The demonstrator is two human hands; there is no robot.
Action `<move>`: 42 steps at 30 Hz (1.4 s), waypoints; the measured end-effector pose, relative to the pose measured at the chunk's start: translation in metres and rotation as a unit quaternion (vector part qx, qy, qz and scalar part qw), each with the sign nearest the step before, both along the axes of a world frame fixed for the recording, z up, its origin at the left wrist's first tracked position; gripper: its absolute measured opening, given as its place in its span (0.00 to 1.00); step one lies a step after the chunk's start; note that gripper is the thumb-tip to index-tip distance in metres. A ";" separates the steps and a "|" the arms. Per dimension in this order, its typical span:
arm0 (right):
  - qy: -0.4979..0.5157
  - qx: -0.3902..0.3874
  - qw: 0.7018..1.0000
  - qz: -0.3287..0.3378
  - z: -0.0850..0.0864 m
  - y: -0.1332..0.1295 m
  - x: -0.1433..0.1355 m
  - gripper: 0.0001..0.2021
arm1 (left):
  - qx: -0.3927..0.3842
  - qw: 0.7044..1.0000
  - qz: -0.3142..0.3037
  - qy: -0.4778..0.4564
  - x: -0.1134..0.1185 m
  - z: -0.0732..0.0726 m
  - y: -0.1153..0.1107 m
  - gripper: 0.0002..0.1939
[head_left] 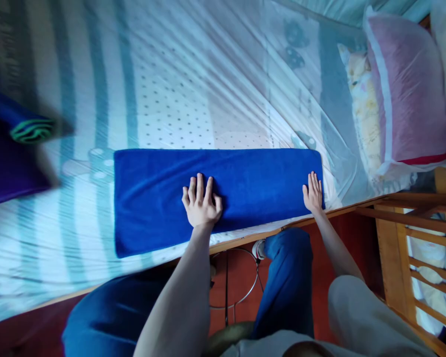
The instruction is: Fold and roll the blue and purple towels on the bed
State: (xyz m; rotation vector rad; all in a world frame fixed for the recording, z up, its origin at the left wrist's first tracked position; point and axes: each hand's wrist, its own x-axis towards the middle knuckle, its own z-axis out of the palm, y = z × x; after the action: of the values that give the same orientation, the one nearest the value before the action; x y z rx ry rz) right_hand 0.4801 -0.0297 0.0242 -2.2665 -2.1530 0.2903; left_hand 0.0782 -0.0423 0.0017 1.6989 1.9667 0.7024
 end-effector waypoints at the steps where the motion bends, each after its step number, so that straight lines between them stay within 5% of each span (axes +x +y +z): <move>1: 0.002 0.002 1.000 -0.004 -0.001 -0.004 0.001 0.32 | 0.001 1.000 0.001 0.003 0.000 0.000 0.000 0.33; 13: 0.038 -0.032 0.999 -0.013 0.002 0.008 0.005 0.32 | 0.008 0.999 -0.013 0.034 0.003 0.003 0.002 0.32; 16: 0.088 -0.052 0.993 -0.060 0.020 -0.003 -0.031 0.30 | 0.007 0.999 -0.030 0.043 0.004 0.007 0.001 0.33; 19: 0.210 -0.020 0.976 -0.061 0.043 -0.043 -0.101 0.24 | 0.007 0.994 -0.094 0.058 0.012 0.015 -0.016 0.33; 22: 0.379 0.017 0.918 -0.116 0.055 -0.100 -0.175 0.17 | 0.000 0.964 -0.256 0.067 0.030 0.025 -0.050 0.30; 25: 0.534 -0.042 0.810 -0.237 0.052 -0.139 -0.221 0.11 | -0.032 0.919 -0.387 0.068 0.047 0.029 -0.085 0.30; 28: 0.626 -0.072 0.680 -0.375 0.045 -0.144 -0.237 0.07 | -0.064 0.909 -0.408 0.054 0.050 0.031 -0.098 0.30; 31: 0.659 -0.070 0.592 -0.459 0.042 -0.129 -0.239 0.04 | -0.098 0.923 -0.369 0.037 0.038 0.034 -0.086 0.25; 37: 0.673 -0.067 0.513 -0.529 0.031 -0.118 -0.247 0.05 | -0.081 0.949 -0.296 0.070 0.021 0.045 -0.023 0.22; 42: 0.667 -0.083 0.510 -0.537 0.015 -0.117 -0.250 0.08 | -0.078 0.937 -0.315 0.129 0.038 0.038 0.035 0.25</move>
State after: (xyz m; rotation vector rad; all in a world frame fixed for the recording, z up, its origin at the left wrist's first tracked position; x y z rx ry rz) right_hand 0.2299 -0.1470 0.0388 -1.6702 0.1149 1.4484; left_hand 0.1162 -0.0077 0.0395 2.2278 1.4238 0.0911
